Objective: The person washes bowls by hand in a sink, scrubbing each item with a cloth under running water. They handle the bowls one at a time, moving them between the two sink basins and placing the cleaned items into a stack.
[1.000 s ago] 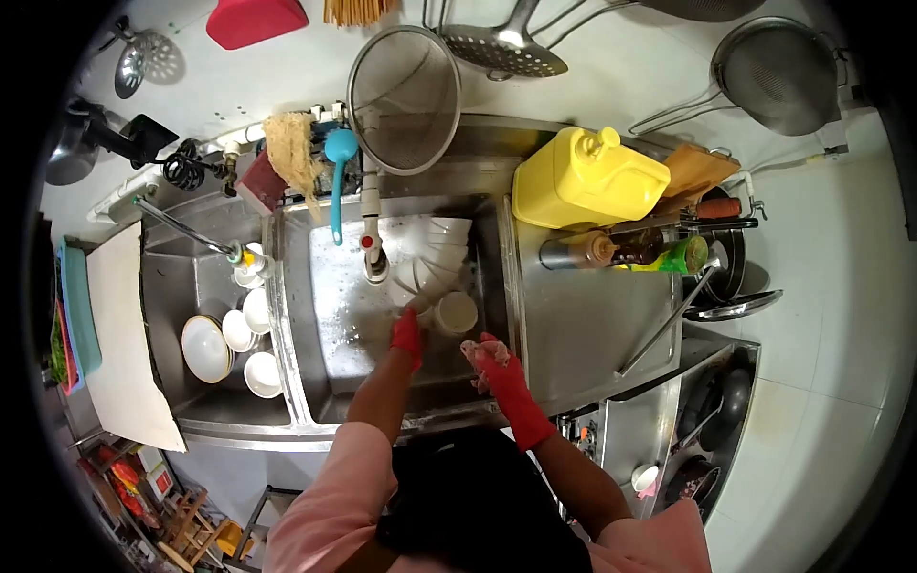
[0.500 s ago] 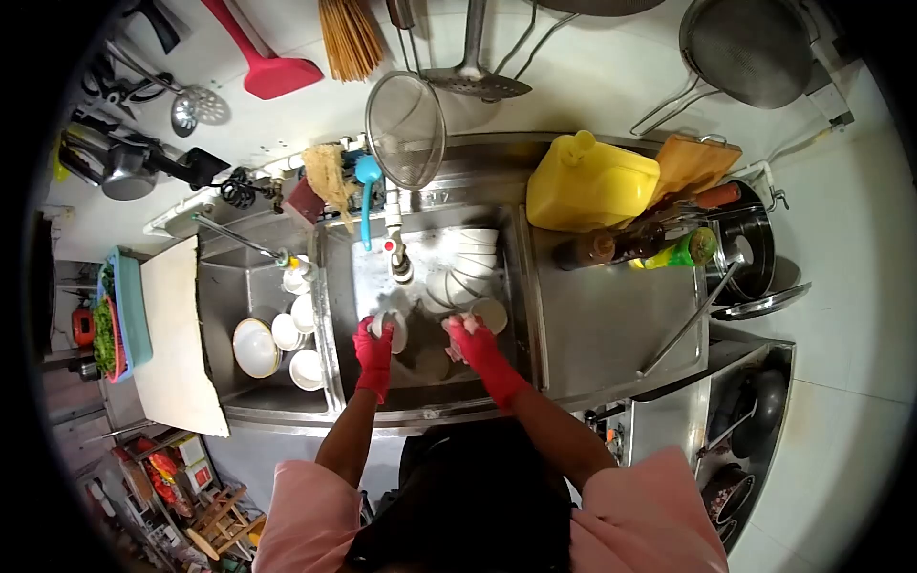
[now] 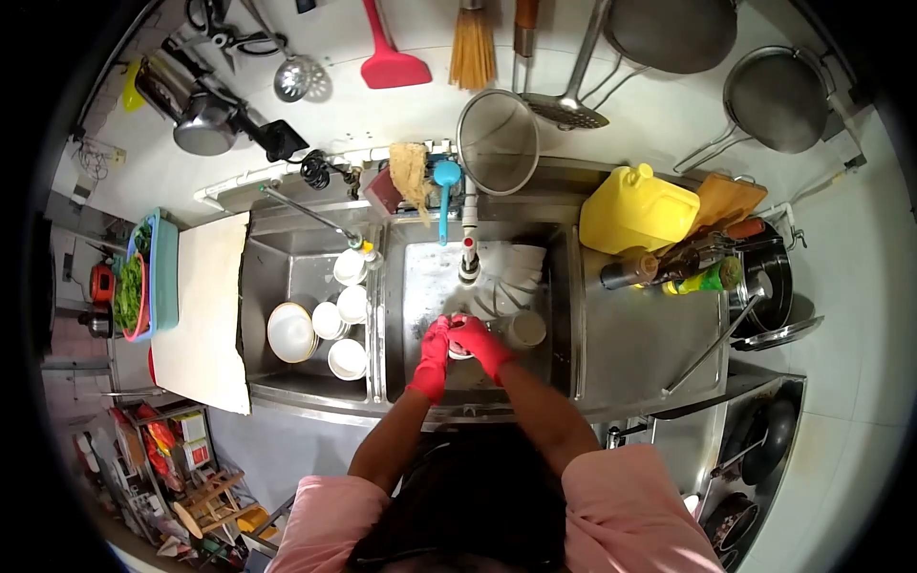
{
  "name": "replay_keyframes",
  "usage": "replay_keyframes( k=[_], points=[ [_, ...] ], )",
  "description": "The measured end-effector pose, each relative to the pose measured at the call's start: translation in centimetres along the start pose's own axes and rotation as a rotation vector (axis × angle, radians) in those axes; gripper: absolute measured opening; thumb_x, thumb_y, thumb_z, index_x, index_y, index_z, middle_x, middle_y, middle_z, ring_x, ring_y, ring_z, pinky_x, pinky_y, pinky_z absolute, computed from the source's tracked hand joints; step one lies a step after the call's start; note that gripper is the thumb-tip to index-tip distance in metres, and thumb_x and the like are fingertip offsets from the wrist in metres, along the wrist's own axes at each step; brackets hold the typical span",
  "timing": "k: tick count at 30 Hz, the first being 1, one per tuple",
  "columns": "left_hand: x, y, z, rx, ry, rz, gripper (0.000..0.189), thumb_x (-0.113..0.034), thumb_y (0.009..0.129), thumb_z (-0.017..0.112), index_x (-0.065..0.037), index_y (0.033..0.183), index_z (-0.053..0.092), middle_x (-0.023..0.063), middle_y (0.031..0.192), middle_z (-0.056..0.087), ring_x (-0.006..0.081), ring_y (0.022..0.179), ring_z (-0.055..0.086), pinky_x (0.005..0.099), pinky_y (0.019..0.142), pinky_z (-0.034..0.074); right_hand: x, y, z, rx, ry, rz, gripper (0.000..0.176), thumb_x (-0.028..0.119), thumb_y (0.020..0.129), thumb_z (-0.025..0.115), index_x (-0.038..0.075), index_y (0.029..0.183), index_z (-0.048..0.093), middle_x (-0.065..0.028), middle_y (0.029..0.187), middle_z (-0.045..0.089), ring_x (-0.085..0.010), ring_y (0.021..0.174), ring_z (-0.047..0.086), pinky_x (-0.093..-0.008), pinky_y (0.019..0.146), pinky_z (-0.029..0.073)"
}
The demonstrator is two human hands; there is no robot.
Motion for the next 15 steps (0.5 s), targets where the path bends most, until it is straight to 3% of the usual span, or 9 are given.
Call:
replay_keyframes(
  k=[2,4,5,8,9,12,13,14,15],
  points=[
    [-1.2,-0.1,-0.2,0.047,0.001,-0.021,0.03,-0.033,0.096,0.049,-0.007,0.102,0.063,0.0023,0.089,0.063,0.0133,0.073,0.057,0.0273,0.066,0.047,1.2,-1.9,-0.2,0.14,-0.054,-0.11,0.026,0.022,0.078,0.055,0.002,0.093,0.06,-0.0204,0.074,0.063,-0.034,0.071,0.063,-0.0419,0.062,0.05],
    [-2.8,-1.5,-0.6,0.062,0.213,-0.02,0.034,-0.036,0.093,0.053,-0.006,0.108,0.063,0.0054,0.096,0.065,0.0164,0.083,0.059,0.0281,0.075,0.047,4.8,-4.5,0.5,0.019,-0.844,-0.298,0.028,0.027,0.081,0.053,0.002,0.089,0.061,-0.0189,0.079,0.065,-0.0337,0.072,0.063,-0.0441,0.062,0.049],
    [-2.3,-1.4,-0.8,0.022,0.284,-0.001,0.037,-0.036,0.093,0.054,-0.005,0.111,0.062,0.0062,0.097,0.065,0.0168,0.088,0.059,0.0292,0.079,0.047,4.9,-4.7,0.6,-0.058,-1.032,-0.186,0.029,0.027,0.081,0.049,0.003,0.089,0.063,-0.0193,0.084,0.066,-0.0351,0.078,0.064,-0.0447,0.067,0.051],
    [-4.8,-3.4,-0.1,-0.058,0.163,-0.127,0.041,-0.037,0.092,0.055,-0.003,0.114,0.061,0.0078,0.103,0.065,0.018,0.096,0.059,0.0317,0.085,0.046,2.9,-3.6,1.4,-0.468,-0.864,-0.267,0.03,0.029,0.08,0.051,0.003,0.087,0.063,-0.0197,0.087,0.066,-0.0361,0.08,0.064,-0.044,0.07,0.051],
    [-5.0,-3.6,-0.1,-0.054,0.122,-0.159,0.041,-0.037,0.092,0.056,-0.003,0.114,0.061,0.0081,0.104,0.065,0.0179,0.096,0.058,0.0317,0.086,0.046,-1.3,-0.7,1.6,-0.625,-0.711,-0.283,0.025,0.027,0.076,0.056,0.007,0.087,0.067,-0.0181,0.08,0.066,-0.0323,0.075,0.065,-0.0418,0.067,0.051],
    [-4.4,-2.6,-1.4,0.061,0.141,-0.056,0.041,-0.038,0.092,0.055,-0.005,0.115,0.061,0.0082,0.105,0.065,0.0168,0.092,0.058,0.0308,0.082,0.047,-0.9,-2.1,1.6,-0.239,-0.077,-0.22,0.029,0.027,0.072,0.062,0.006,0.091,0.067,-0.0152,0.075,0.066,-0.0241,0.07,0.065,-0.0371,0.062,0.05],
    [-3.7,-1.7,-2.2,0.076,0.261,0.036,0.04,-0.04,0.091,0.055,-0.007,0.115,0.062,0.0069,0.103,0.065,0.0158,0.088,0.059,0.0299,0.078,0.048,-1.1,-1.9,0.9,-0.046,-0.033,-0.065,0.034,0.026,0.067,0.068,0.004,0.093,0.067,-0.0097,0.072,0.065,-0.0166,0.068,0.063,-0.0323,0.061,0.049],
    [-2.8,-0.6,-2.9,0.099,0.384,0.128,0.04,-0.041,0.091,0.055,-0.009,0.114,0.063,0.0055,0.102,0.065,0.0148,0.083,0.059,0.029,0.074,0.049,-0.2,-2.3,0.2,0.022,-0.145,-0.076,0.035,0.025,0.067,0.068,0.003,0.094,0.067,-0.009,0.071,0.064,-0.0161,0.068,0.062,-0.0319,0.061,0.049],
    [-2.5,0.4,-3.6,0.127,0.479,0.015,0.041,-0.038,0.09,0.057,-0.007,0.116,0.061,0.0063,0.103,0.065,0.0152,0.09,0.058,0.0275,0.081,0.047,1.2,-3.5,-0.6,0.086,-0.256,-0.083,0.035,0.024,0.066,0.069,0.002,0.094,0.067,-0.0082,0.071,0.064,-0.0156,0.068,0.062,-0.0314,0.061,0.049]
  ],
)
Point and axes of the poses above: each hand's wrist, its own y-axis towards the middle knuckle, its own z-axis out of the palm, x = y × z, the point moved 2 cm from there along y, towards the middle knuckle
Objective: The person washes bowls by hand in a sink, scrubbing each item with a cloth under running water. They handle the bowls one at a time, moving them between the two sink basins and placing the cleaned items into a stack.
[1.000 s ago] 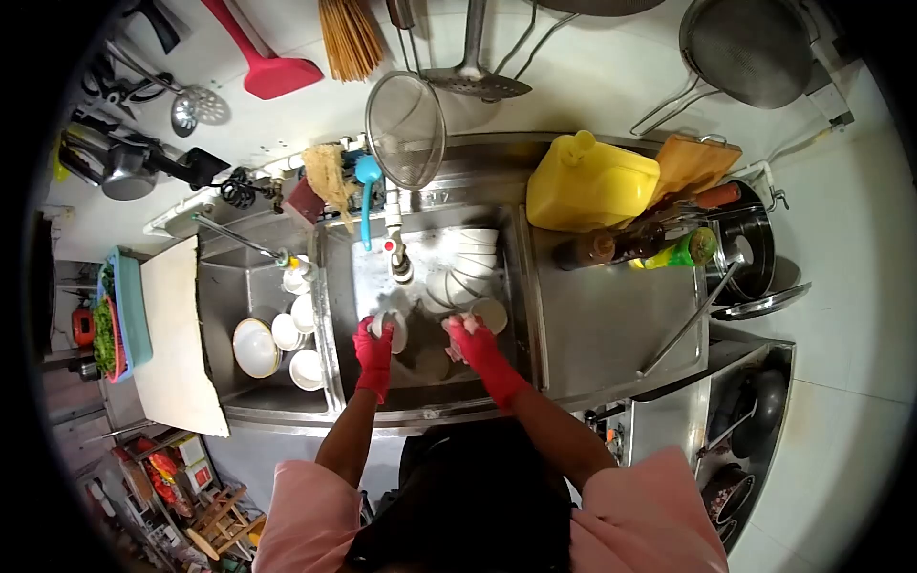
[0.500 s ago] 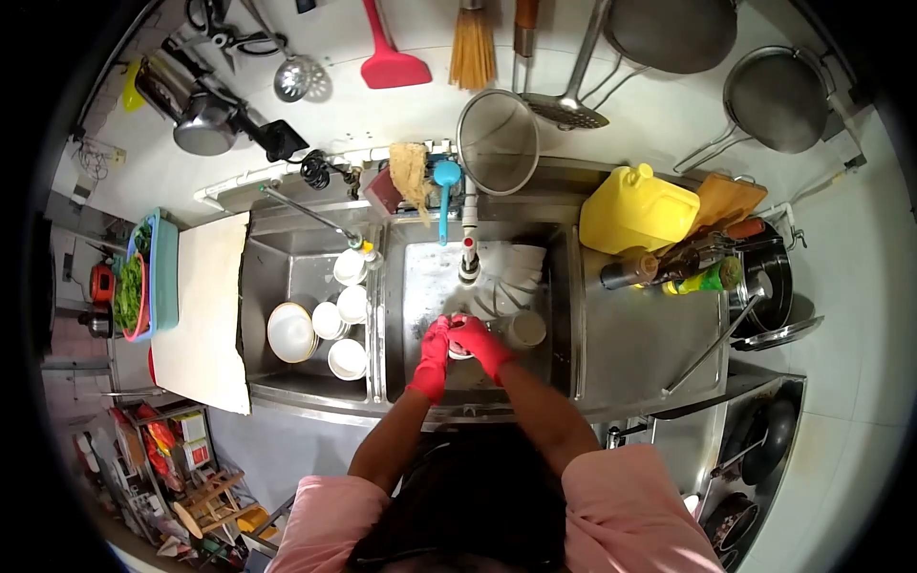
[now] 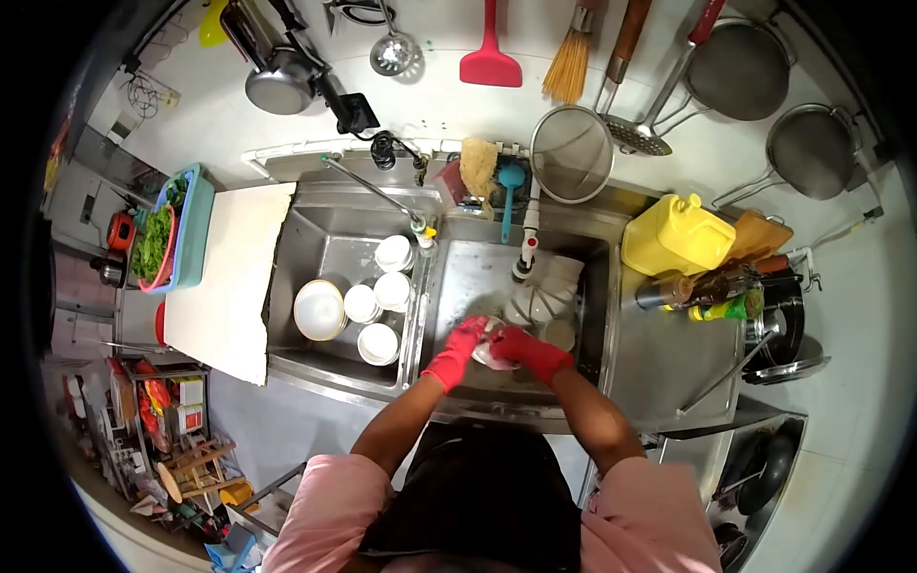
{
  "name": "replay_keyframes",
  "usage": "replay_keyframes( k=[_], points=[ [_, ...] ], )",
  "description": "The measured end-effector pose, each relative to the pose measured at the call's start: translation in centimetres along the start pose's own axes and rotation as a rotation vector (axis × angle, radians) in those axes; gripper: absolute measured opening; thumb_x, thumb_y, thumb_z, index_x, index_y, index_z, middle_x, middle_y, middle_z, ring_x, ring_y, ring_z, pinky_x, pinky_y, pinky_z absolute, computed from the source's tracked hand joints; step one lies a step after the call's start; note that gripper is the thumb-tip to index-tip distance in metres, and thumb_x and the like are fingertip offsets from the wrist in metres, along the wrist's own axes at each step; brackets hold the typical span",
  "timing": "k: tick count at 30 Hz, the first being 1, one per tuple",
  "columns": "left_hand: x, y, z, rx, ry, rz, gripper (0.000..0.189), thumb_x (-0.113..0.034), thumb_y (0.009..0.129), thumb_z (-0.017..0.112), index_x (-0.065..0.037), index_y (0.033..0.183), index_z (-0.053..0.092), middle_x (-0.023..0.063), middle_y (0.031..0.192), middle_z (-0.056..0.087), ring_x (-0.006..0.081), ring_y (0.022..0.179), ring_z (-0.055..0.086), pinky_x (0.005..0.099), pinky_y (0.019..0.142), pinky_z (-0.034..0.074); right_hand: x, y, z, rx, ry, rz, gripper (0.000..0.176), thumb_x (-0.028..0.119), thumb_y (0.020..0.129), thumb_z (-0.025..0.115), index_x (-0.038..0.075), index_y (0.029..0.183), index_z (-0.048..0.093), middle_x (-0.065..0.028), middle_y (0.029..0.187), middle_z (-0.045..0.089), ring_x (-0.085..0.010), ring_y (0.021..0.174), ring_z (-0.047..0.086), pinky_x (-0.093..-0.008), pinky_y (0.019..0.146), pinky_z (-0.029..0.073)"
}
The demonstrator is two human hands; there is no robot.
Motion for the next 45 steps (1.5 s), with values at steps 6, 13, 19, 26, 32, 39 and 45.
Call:
replay_keyframes(
  k=[6,13,19,26,32,39,45],
  points=[
    [-4.0,-1.9,-3.8,-0.069,-0.14,0.071,0.031,-0.021,0.088,0.061,-0.01,0.116,0.061,0.0068,0.101,0.067,0.0166,0.091,0.061,0.0295,0.083,0.048,2.3,-4.1,-5.1,0.044,0.286,-0.188,0.029,0.005,0.069,0.057,-0.001,0.097,0.065,-0.0039,0.088,0.065,-0.0114,0.08,0.058,-0.0269,0.074,0.047],
    [-2.1,0.1,-0.5,0.313,0.015,0.385,0.041,0.003,0.079,0.053,-0.01,0.118,0.061,0.0079,0.104,0.067,0.0182,0.097,0.061,0.0317,0.088,0.046,6.8,-3.5,-6.2,-0.055,0.158,-0.423,0.026,0.011,0.072,0.056,0.003,0.094,0.065,-0.007,0.082,0.063,-0.0126,0.081,0.057,-0.0268,0.074,0.046],
    [-4.0,-1.3,1.7,0.194,0.004,0.183,0.033,-0.004,0.08,0.053,-0.002,0.112,0.061,0.0139,0.1,0.067,0.0231,0.094,0.063,0.0324,0.084,0.047,4.2,-1.1,-2.1,-0.473,-0.281,-0.273,0.036,0.019,0.086,0.051,0.006,0.12,0.055,-0.0173,0.109,0.062,-0.0337,0.096,0.061,-0.0413,0.083,0.048],
    [-11.1,-5.4,2.6,-0.062,0.281,0.354,0.02,-0.018,0.078,0.068,-0.001,0.083,0.058,0.0127,0.077,0.065,0.0265,0.074,0.062,0.0359,0.068,0.048,4.0,-0.2,-3.5,0.073,-0.614,-0.166,0.05,0.041,0.081,0.059,0.003,0.113,0.06,-0.0138,0.103,0.065,-0.0303,0.093,0.062,-0.0375,0.081,0.047],
    [-6.5,-2.7,1.8,-0.048,-0.15,0.231,0.019,0.004,0.065,0.064,-0.003,0.082,0.059,0.0073,0.074,0.063,0.0186,0.071,0.061,0.0309,0.067,0.05,3.8,-5.2,-1.7,-0.08,0.675,-0.145,0.045,0.013,0.071,0.062,0.005,0.115,0.057,-0.0066,0.099,0.061,-0.0175,0.089,0.057,-0.0304,0.079,0.046],
    [-4.9,-2.3,3.8,-0.266,-0.417,0.148,0.045,0.007,0.061,0.047,0.0,0.102,0.064,0.0119,0.092,0.066,0.0231,0.087,0.062,0.0338,0.079,0.05,-1.9,-3.6,3.3,-0.574,1.089,0.188,0.043,0.011,0.067,0.064,0.012,0.108,0.053,-0.0074,0.087,0.057,-0.0216,0.082,0.058,-0.0379,0.059,0.051],
    [-7.1,-4.3,3.7,-0.279,-0.578,0.448,0.044,0.0,0.067,0.05,0.002,0.11,0.06,0.0132,0.094,0.067,0.0254,0.09,0.064,0.0356,0.082,0.05,0.8,-4.2,3.8,-0.875,1.007,0.067,0.044,0.008,0.067,0.064,0.003,0.11,0.053,-0.008,0.088,0.058,-0.0208,0.072,0.059,-0.0364,0.057,0.052]
  ],
)
Point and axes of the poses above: each hand's wrist, its own y-axis towards the middle knuckle, its own z-axis out of the palm, x = y × z, the point moved 2 cm from there along y, towards the middle knuckle
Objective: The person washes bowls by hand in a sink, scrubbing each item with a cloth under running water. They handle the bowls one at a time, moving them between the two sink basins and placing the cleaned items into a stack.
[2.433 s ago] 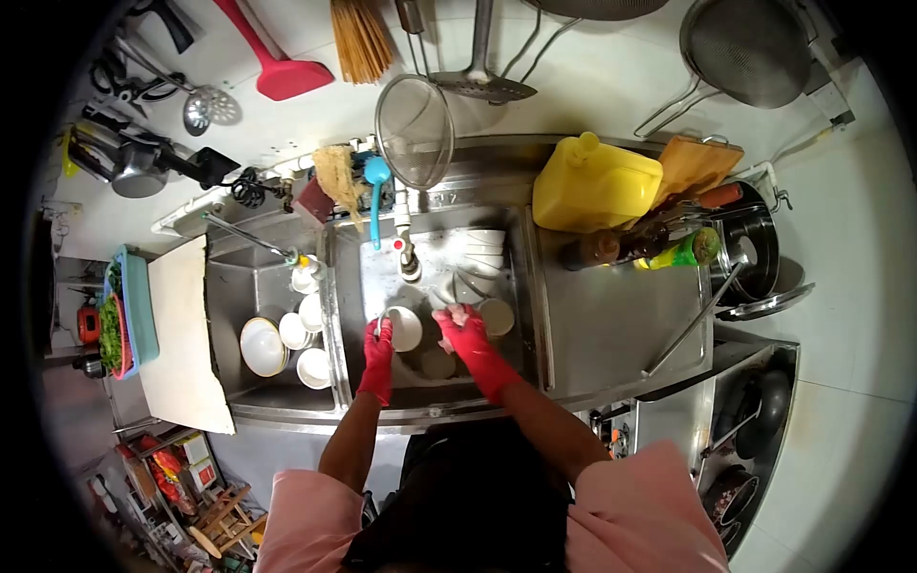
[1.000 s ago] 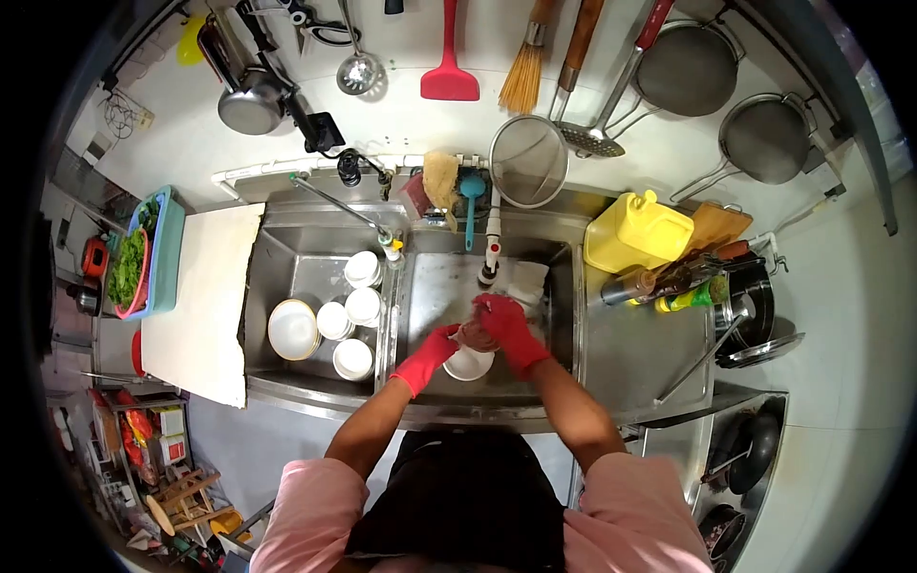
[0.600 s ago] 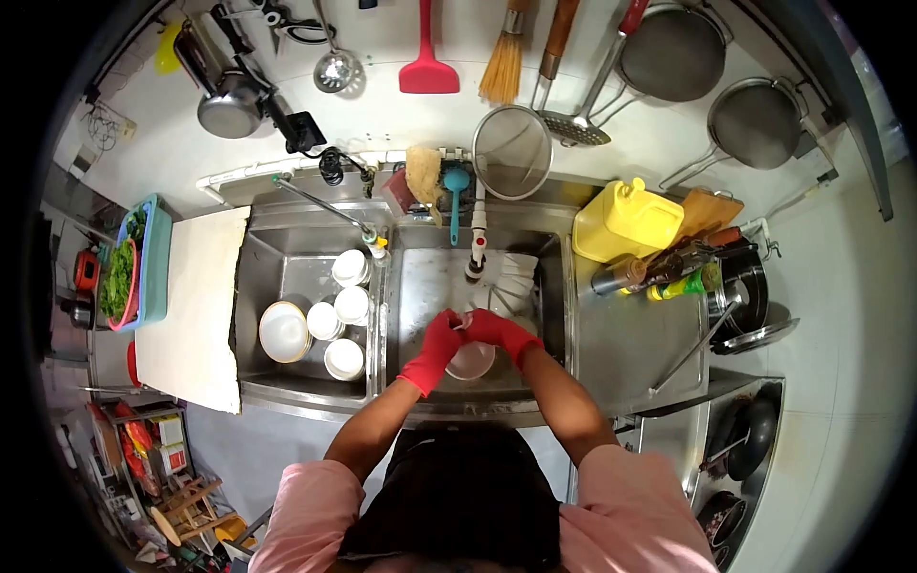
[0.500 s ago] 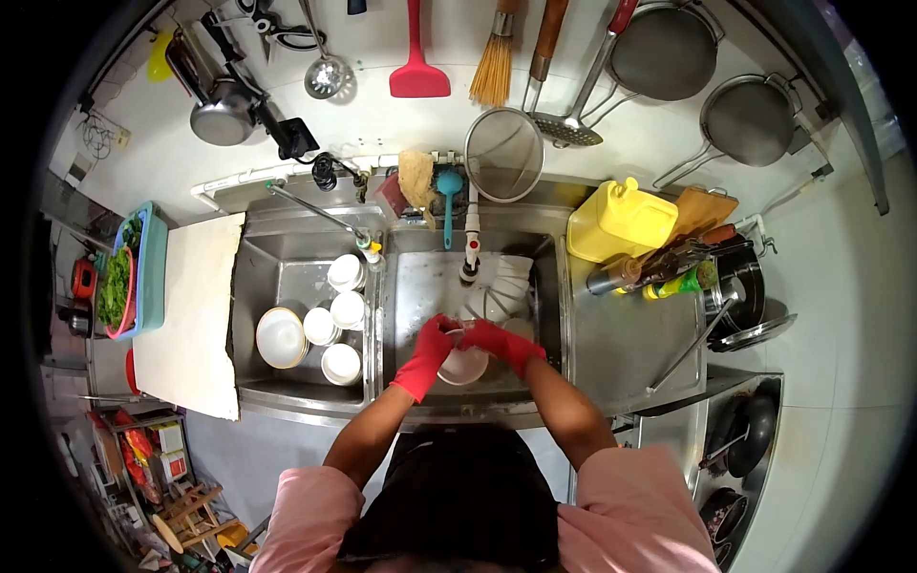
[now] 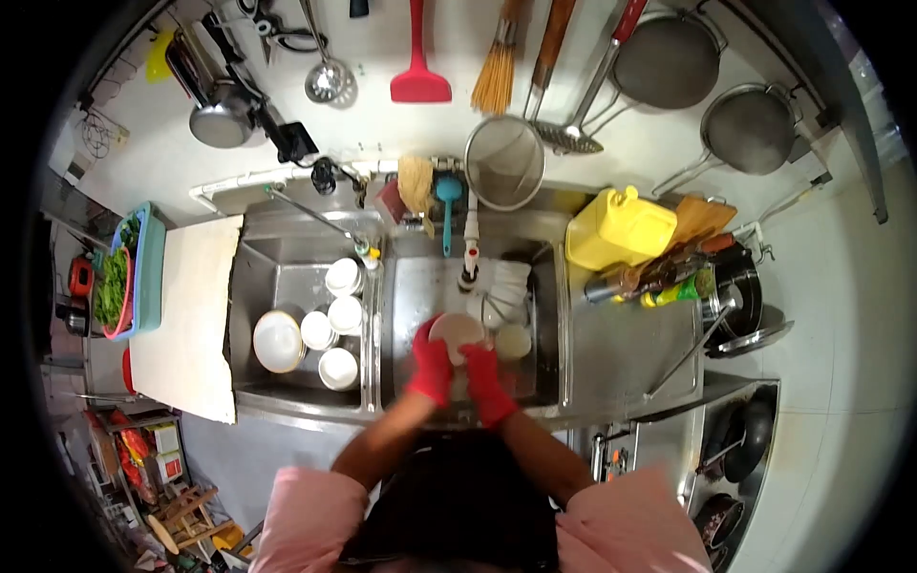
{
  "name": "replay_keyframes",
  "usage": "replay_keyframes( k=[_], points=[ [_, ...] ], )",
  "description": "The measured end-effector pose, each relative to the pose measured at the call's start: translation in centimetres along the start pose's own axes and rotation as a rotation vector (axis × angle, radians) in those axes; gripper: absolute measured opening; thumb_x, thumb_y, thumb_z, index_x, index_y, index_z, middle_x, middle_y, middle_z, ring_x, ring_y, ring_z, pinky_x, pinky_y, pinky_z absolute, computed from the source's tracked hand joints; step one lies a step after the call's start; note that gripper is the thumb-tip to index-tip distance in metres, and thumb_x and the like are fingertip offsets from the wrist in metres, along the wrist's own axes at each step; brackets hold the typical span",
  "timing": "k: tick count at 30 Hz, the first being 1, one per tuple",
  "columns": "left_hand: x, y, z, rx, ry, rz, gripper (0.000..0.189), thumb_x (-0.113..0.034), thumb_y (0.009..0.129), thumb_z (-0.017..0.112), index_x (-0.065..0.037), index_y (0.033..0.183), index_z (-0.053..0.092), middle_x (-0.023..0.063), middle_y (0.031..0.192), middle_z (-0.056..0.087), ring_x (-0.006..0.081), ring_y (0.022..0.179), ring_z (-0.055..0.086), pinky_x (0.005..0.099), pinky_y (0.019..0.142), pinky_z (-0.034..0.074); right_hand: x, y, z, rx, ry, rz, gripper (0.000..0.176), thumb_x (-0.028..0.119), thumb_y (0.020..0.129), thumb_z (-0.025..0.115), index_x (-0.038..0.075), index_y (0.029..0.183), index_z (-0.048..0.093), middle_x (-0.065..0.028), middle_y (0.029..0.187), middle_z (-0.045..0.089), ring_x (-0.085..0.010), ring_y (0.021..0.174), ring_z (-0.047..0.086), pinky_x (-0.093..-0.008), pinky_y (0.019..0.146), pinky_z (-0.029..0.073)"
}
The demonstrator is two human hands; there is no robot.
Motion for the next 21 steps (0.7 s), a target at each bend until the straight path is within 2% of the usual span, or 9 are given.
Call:
replay_keyframes(
  k=[3,5,8,9,10,15,18,19,21],
  points=[
    [-2.4,0.0,-0.2,0.188,0.383,0.015,0.045,0.001,0.067,0.049,0.002,0.111,0.06,0.0122,0.094,0.067,0.0229,0.089,0.064,0.0345,0.083,0.05,-1.9,4.2,-2.7,0.43,-0.209,0.118,0.049,0.01,0.069,0.064,0.005,0.116,0.051,-0.0084,0.095,0.059,-0.0189,0.078,0.06,-0.0339,0.059,0.05],
    [-0.6,2.7,-1.4,0.474,0.229,-0.34,0.048,0.004,0.065,0.045,-0.001,0.11,0.062,0.0122,0.095,0.067,0.0216,0.089,0.064,0.0342,0.084,0.05,4.9,1.4,-1.7,0.797,-0.193,0.248,0.051,0.01,0.069,0.064,0.01,0.118,0.049,-0.0056,0.097,0.058,-0.0172,0.08,0.061,-0.0318,0.061,0.05],
    [-2.4,2.4,-0.8,0.238,0.161,-0.223,0.05,0.006,0.064,0.038,0.0,0.107,0.063,0.0129,0.096,0.066,0.0246,0.092,0.063,0.0353,0.085,0.05,2.8,-0.2,0.2,0.42,0.134,0.171,0.048,0.009,0.069,0.063,0.011,0.114,0.05,-0.0038,0.093,0.059,-0.0156,0.078,0.06,-0.0306,0.06,0.049],
    [-1.6,0.3,-0.3,-0.109,0.187,0.102,0.05,0.007,0.065,0.038,0.0,0.108,0.062,0.0128,0.095,0.066,0.0243,0.091,0.063,0.0352,0.085,0.05,1.1,0.6,0.1,0.394,0.069,0.115,0.048,0.01,0.069,0.063,0.011,0.114,0.05,-0.0035,0.092,0.059,-0.0152,0.076,0.06,-0.0292,0.059,0.049],
    [-0.7,-0.8,1.1,-0.396,-0.06,-0.046,0.05,0.007,0.066,0.038,0.001,0.109,0.061,0.0125,0.096,0.066,0.0231,0.092,0.063,0.0351,0.084,0.05,-0.8,1.6,-0.1,0.364,0.003,0.061,0.048,0.01,0.069,0.063,0.011,0.114,0.05,-0.0033,0.09,0.059,-0.0147,0.075,0.06,-0.0279,0.058,0.049],
    [-5.0,3.5,-1.7,0.577,0.039,-0.581,0.052,0.008,0.062,0.039,-0.001,0.107,0.063,0.0124,0.098,0.066,0.0225,0.096,0.061,0.0346,0.085,0.05,4.3,-0.7,0.3,0.602,-0.214,0.247,0.045,0.015,0.071,0.063,0.007,0.113,0.051,-0.004,0.09,0.058,-0.0162,0.074,0.06,-0.0272,0.058,0.049],
    [-5.0,0.6,-1.1,0.038,0.078,0.002,0.05,0.004,0.063,0.043,0.0,0.109,0.063,0.0141,0.096,0.066,0.024,0.092,0.063,0.0354,0.083,0.051,2.7,-1.8,2.4,0.405,0.157,0.157,0.042,0.015,0.073,0.063,0.006,0.113,0.051,-0.0056,0.09,0.06,-0.0179,0.07,0.06,-0.0264,0.059,0.05],
    [-2.8,-0.8,-0.8,-0.282,0.074,-0.006,0.047,0.001,0.065,0.045,0.0,0.108,0.063,0.0139,0.097,0.067,0.0237,0.091,0.063,0.0352,0.082,0.051,2.2,-2.3,2.9,0.356,0.124,0.101,0.042,0.015,0.074,0.063,0.006,0.113,0.051,-0.0058,0.089,0.06,-0.0177,0.069,0.06,-0.0259,0.059,0.05],
    [-2.9,-0.3,-1.7,-0.087,0.173,-0.027,0.048,0.004,0.065,0.04,0.0,0.108,0.063,0.0136,0.098,0.066,0.0231,0.093,0.063,0.0347,0.083,0.051,1.4,-1.6,2.4,0.383,-0.084,0.166,0.042,0.014,0.074,0.063,0.006,0.113,0.051,-0.0053,0.086,0.061,-0.0175,0.067,0.06,-0.0259,0.059,0.05]
  ],
)
Point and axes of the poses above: each hand's wrist, its own y-axis towards the middle knuckle, its own z-axis out of the palm, x = y × z, the point moved 2 cm from there along y, towards the middle knuckle
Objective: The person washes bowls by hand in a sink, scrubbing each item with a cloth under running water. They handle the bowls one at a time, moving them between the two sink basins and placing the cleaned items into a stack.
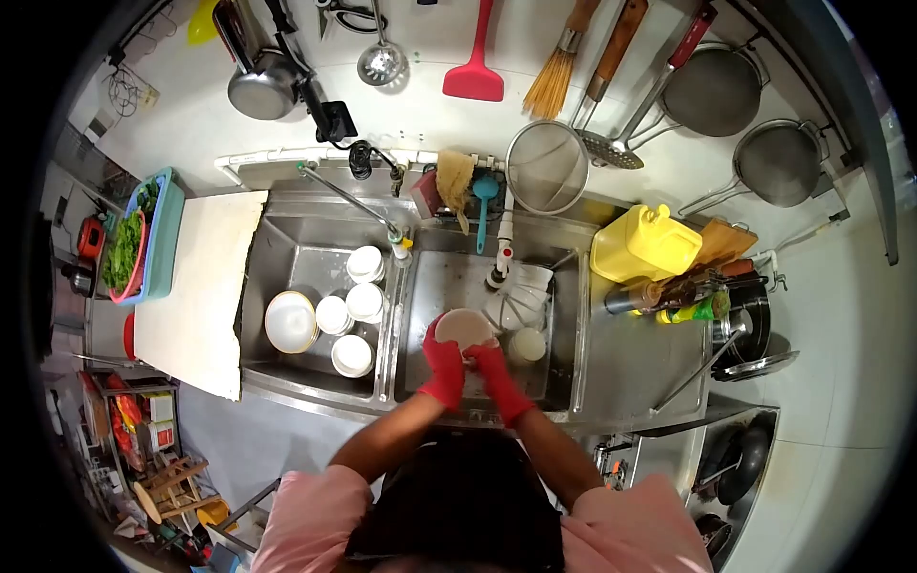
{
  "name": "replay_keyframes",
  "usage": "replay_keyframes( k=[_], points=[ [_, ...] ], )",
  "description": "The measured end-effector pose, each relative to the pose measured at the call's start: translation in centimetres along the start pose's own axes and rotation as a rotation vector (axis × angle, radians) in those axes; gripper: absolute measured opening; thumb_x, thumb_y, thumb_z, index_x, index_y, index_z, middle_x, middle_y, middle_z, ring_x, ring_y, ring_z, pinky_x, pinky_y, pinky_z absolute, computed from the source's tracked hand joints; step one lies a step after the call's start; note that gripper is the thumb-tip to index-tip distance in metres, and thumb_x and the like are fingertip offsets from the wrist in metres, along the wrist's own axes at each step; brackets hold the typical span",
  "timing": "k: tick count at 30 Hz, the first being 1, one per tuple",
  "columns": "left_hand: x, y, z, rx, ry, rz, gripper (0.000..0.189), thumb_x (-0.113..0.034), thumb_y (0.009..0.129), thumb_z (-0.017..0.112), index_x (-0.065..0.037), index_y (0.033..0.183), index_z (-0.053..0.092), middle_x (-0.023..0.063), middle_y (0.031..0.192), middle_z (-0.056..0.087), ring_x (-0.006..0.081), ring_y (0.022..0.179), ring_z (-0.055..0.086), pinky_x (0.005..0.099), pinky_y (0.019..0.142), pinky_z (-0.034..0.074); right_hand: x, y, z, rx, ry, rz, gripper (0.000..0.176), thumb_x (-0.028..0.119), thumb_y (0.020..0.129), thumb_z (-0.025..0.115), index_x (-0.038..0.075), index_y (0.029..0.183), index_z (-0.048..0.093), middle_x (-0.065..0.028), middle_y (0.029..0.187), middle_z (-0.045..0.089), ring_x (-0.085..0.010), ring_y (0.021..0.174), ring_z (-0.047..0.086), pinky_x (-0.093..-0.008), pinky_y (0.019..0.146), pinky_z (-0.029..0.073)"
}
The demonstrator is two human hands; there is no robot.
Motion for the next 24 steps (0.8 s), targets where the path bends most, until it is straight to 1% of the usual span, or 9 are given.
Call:
replay_keyframes(
  k=[1,3,5,7,9,11,14,18,24],
  points=[
    [-0.1,0.9,-0.7,0.099,0.05,0.002,0.049,0.005,0.066,0.038,0.0,0.107,0.063,0.0135,0.099,0.066,0.0229,0.094,0.063,0.0345,0.083,0.051,0.6,0.5,-1.7,0.117,-0.089,0.02,0.041,0.014,0.074,0.063,0.006,0.113,0.051,-0.0048,0.085,0.061,-0.0174,0.067,0.06,-0.0261,0.059,0.05],
    [-3.3,3.7,-0.8,0.692,-0.196,-0.432,0.052,0.006,0.063,0.038,0.0,0.108,0.063,0.0137,0.099,0.066,0.0233,0.092,0.064,0.0354,0.083,0.051,6.5,-1.7,-0.1,0.363,-0.27,0.072,0.041,0.013,0.073,0.064,0.007,0.112,0.052,-0.0038,0.082,0.061,-0.0171,0.067,0.06,-0.0265,0.059,0.051],
    [-3.1,4.1,-1.0,0.601,-0.271,-0.379,0.053,0.008,0.061,0.038,0.001,0.107,0.063,0.0134,0.097,0.066,0.0232,0.092,0.063,0.0349,0.084,0.05,4.4,-1.4,1.3,0.242,0.008,-0.01,0.038,0.012,0.072,0.065,0.006,0.108,0.055,-0.0044,0.083,0.061,-0.0144,0.068,0.06,-0.0266,0.057,0.049],
    [-4.7,1.2,-0.8,0.186,-0.132,0.008,0.056,0.007,0.061,0.034,0.001,0.109,0.061,0.0125,0.1,0.064,0.0238,0.096,0.061,0.0345,0.087,0.048,1.5,-1.1,1.5,0.055,0.139,-0.071,0.033,0.014,0.072,0.067,0.006,0.102,0.057,-0.0042,0.082,0.061,-0.0131,0.067,0.059,-0.0276,0.055,0.048],
    [-1.0,-1.1,-0.1,-0.379,-0.054,0.061,0.051,0.009,0.062,0.04,0.0,0.109,0.057,0.012,0.107,0.06,0.024,0.101,0.057,0.0352,0.09,0.045,0.6,-0.8,2.1,0.001,-0.033,-0.029,0.025,0.018,0.074,0.067,0.006,0.095,0.06,-0.0041,0.079,0.062,-0.014,0.066,0.06,-0.0303,0.055,0.048],
    [0.5,-0.3,-1.8,-0.306,0.044,0.067,0.039,0.002,0.071,0.05,0.0,0.109,0.055,0.0178,0.101,0.063,0.0296,0.095,0.061,0.0387,0.085,0.048,-1.7,2.9,1.3,0.057,-0.365,0.008,0.023,0.026,0.076,0.064,0.007,0.088,0.062,-0.0052,0.076,0.065,-0.0167,0.068,0.062,-0.0334,0.058,0.05],
    [1.7,3.7,-6.0,0.208,0.749,-0.098,0.033,-0.016,0.082,0.055,-0.002,0.111,0.053,0.0248,0.092,0.064,0.0374,0.09,0.063,0.0437,0.076,0.05,-1.6,4.2,1.2,-0.113,-0.945,-0.303,0.019,0.026,0.082,0.063,0.008,0.082,0.063,-0.0003,0.065,0.058,-0.0124,0.057,0.057,-0.0289,0.05,0.046],
    [-1.0,7.2,-8.1,0.307,0.932,-0.099,0.037,-0.033,0.089,0.05,-0.002,0.11,0.053,0.0263,0.083,0.063,0.0412,0.078,0.062,0.0476,0.068,0.051,-1.5,4.1,3.8,-0.141,-1.447,-0.868,0.02,0.022,0.087,0.06,0.004,0.08,0.064,-0.0008,0.061,0.057,-0.0118,0.052,0.055,-0.0253,0.046,0.043],
    [-0.5,14.1,-15.4,-0.05,0.939,-0.109,0.042,-0.027,0.089,0.047,0.003,0.12,0.047,0.0234,0.078,0.065,0.0346,0.064,0.065,0.0447,0.059,0.052,0.1,2.3,4.0,0.061,-0.131,-0.33,0.021,0.014,0.083,0.06,0.004,0.101,0.058,-0.0025,0.068,0.06,-0.0135,0.054,0.056,-0.0271,0.045,0.044]
  ],
)
Point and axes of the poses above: each hand's wrist, its own y-axis towards the middle knuckle, its own z-axis out of the palm, x = y × z, the point moved 2 cm from there along y, towards the middle knuckle
